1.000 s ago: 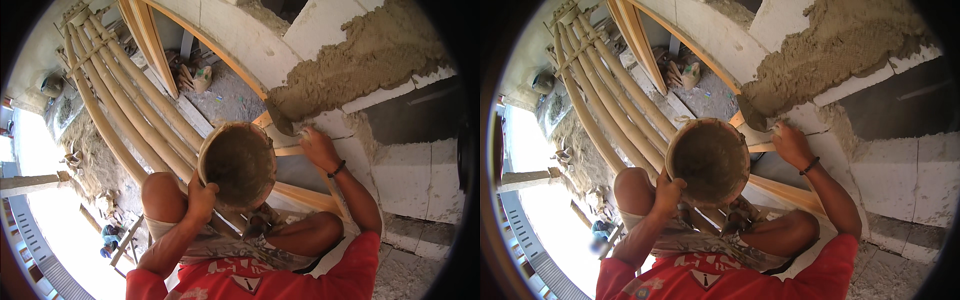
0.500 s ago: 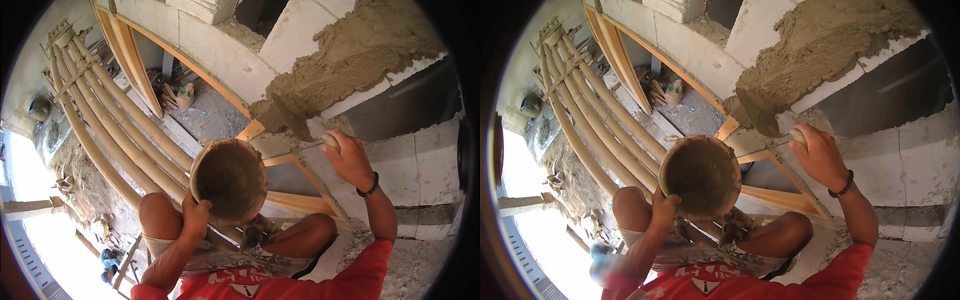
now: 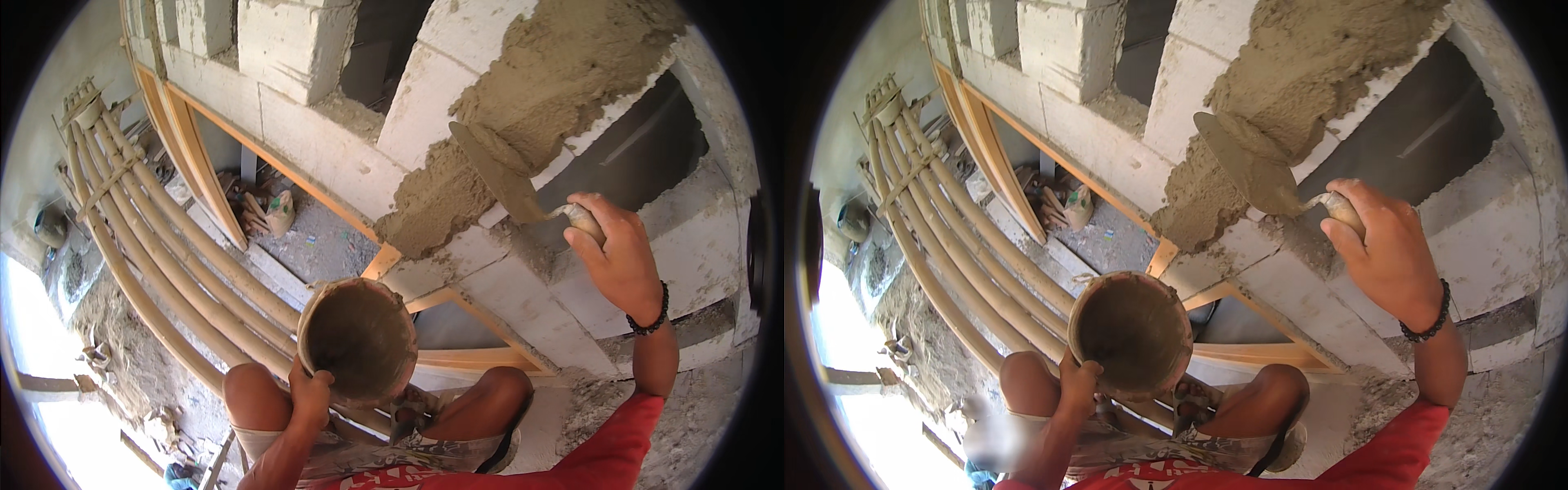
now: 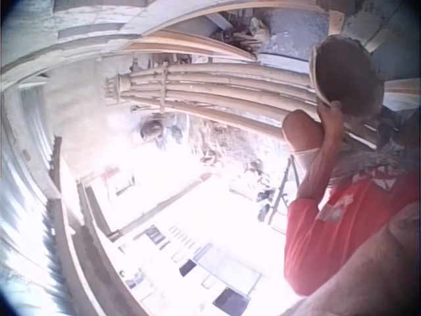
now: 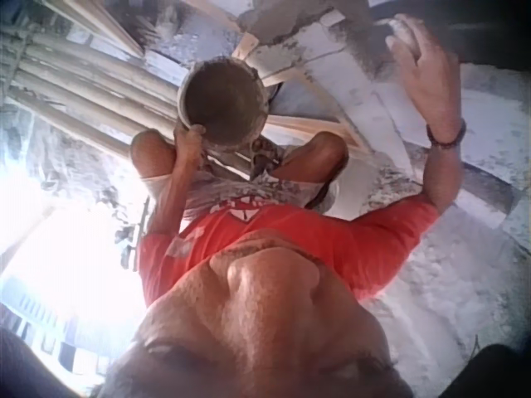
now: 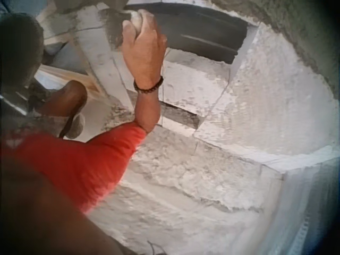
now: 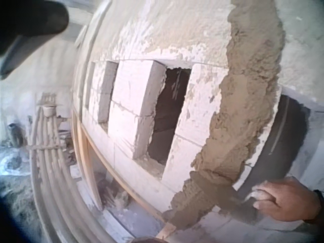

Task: The person applies plaster to a wall using a trowel while standing on scaffolding. The person repeatedly scoops wet plaster from a bucket and spreads it across the surface of concrete blocks.

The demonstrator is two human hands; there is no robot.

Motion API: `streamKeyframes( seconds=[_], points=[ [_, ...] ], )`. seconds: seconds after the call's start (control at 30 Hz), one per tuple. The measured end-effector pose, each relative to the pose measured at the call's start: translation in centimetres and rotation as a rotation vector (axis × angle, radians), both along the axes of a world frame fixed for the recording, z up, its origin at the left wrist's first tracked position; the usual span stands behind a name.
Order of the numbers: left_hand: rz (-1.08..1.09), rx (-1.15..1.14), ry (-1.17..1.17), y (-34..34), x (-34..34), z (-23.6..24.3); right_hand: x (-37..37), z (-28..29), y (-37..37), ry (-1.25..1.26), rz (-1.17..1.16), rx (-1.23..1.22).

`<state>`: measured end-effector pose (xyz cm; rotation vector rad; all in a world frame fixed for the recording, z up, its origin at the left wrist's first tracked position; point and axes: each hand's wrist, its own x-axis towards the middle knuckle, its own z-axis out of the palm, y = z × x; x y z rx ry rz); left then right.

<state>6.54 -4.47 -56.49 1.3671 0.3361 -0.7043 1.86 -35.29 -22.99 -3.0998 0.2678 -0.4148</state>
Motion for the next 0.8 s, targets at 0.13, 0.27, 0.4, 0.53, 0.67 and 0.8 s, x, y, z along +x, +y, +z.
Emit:
streamKeyframes(
  seconds=[0.13, 0.27, 0.4, 0.53, 0.67, 0.8],
  points=[
    [-0.010, -0.026, -0.003, -0.2, 0.0, -0.2, -0.7, 3.6, 0.0, -0.049, 0.033, -0.134],
    [-0.007, 0.003, -0.006, -0.3, 0.1, -0.2, -0.5, 7.4, 0.2, -0.016, -0.011, 0.019],
    [-0.023, 0.030, -0.039, -0.5, 0.3, -1.0, 0.0, 11.1, 0.4, -0.009, -0.031, -0.088],
    [-0.020, -0.011, -0.072, -1.1, 0.4, -0.9, -0.5, 14.1, 0.7, -0.037, -0.016, -0.132],
    [-0.030, 0.017, -0.054, -1.6, 0.2, -0.9, -1.3, 16.1, 1.4, -0.088, -0.019, -0.186],
    [0.030, 0.008, -0.086, -1.3, -0.1, -1.8, -2.2, 18.3, 2.1, -0.177, -0.087, -0.220]
  ],
)
